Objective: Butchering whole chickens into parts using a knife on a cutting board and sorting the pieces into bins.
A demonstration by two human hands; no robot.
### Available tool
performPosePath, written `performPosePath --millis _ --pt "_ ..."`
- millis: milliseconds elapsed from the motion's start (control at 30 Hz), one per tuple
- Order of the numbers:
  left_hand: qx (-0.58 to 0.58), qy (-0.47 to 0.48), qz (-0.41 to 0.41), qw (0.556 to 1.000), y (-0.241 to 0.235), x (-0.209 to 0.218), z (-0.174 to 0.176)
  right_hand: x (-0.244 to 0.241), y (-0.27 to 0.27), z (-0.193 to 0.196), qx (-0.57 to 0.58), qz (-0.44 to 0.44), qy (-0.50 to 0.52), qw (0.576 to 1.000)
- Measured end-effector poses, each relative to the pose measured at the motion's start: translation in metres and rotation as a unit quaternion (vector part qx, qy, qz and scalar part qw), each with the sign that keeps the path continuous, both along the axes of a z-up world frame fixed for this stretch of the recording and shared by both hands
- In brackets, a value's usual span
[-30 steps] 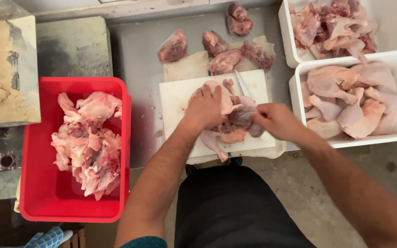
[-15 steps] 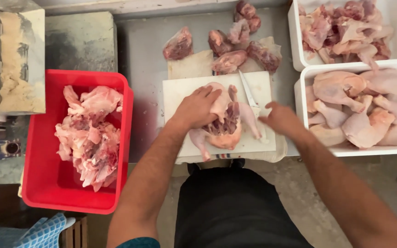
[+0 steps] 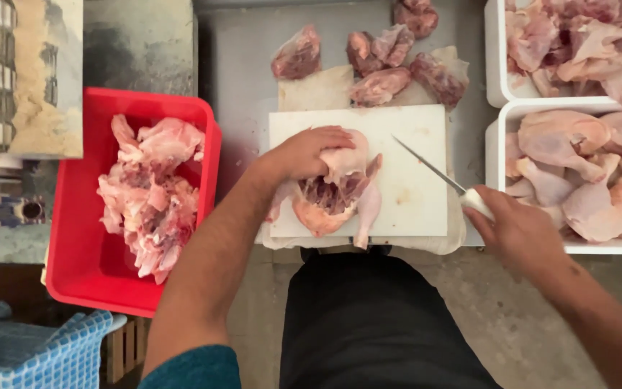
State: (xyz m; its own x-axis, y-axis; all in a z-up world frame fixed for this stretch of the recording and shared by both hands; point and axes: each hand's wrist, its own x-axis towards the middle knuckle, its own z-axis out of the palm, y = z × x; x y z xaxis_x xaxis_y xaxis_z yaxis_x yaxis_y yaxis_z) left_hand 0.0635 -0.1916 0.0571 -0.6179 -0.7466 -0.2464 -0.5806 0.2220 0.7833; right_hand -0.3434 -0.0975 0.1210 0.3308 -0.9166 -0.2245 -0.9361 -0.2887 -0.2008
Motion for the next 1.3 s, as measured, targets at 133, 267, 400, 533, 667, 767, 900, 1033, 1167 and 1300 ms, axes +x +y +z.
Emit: performPosePath --millis 133,267,400,533,667,767,900,1033,1167,1300 --pt "0.063 -0.012 0.017 0.998 -0.007 0.0 0.017 0.003 -0.028 -0.018 -0.042 0.19 0.083 0.977" --pt "0.059 0.005 0.004 0.998 -0.018 0.008 -0.01 0.046 -0.04 -0.024 -0.176 0.338 0.128 0.916" --pt "0.053 0.029 0.012 0.998 -0.023 0.012 -0.021 0.051 -0.042 -0.048 -0.178 0.345 0.212 0.897" --pt "0.06 0.029 0.007 0.998 -0.021 0.01 -0.01 0.063 -0.049 -0.021 -0.117 0.403 0.269 0.867" --pt "0.062 0.029 0.01 0.998 -0.021 0.008 -0.005 0.069 -0.061 -0.067 -0.052 0.405 0.246 0.879" --pt "0.047 0.033 0.0 0.998 -0.025 0.01 -0.014 0.08 -0.066 -0.098 -0.006 0.4 0.227 0.888" --pt "0.044 0.054 0.016 0.997 -0.023 0.012 -0.017 0.085 -0.067 -0.083 0.041 0.368 0.221 0.902" --pt "0.026 0.045 0.028 0.998 -0.019 0.008 -0.007 0.028 -0.066 -0.093 -0.057 0.349 0.217 0.91" --pt "-0.013 -0.089 0.046 0.995 -0.01 -0.018 0.032 -0.011 -0.055 -0.048 -0.103 0.332 0.196 0.917" --pt "-0.056 -0.246 0.03 0.967 0.002 -0.046 0.054 -0.02 -0.027 0.03 0.17 0.065 0.148 0.972"
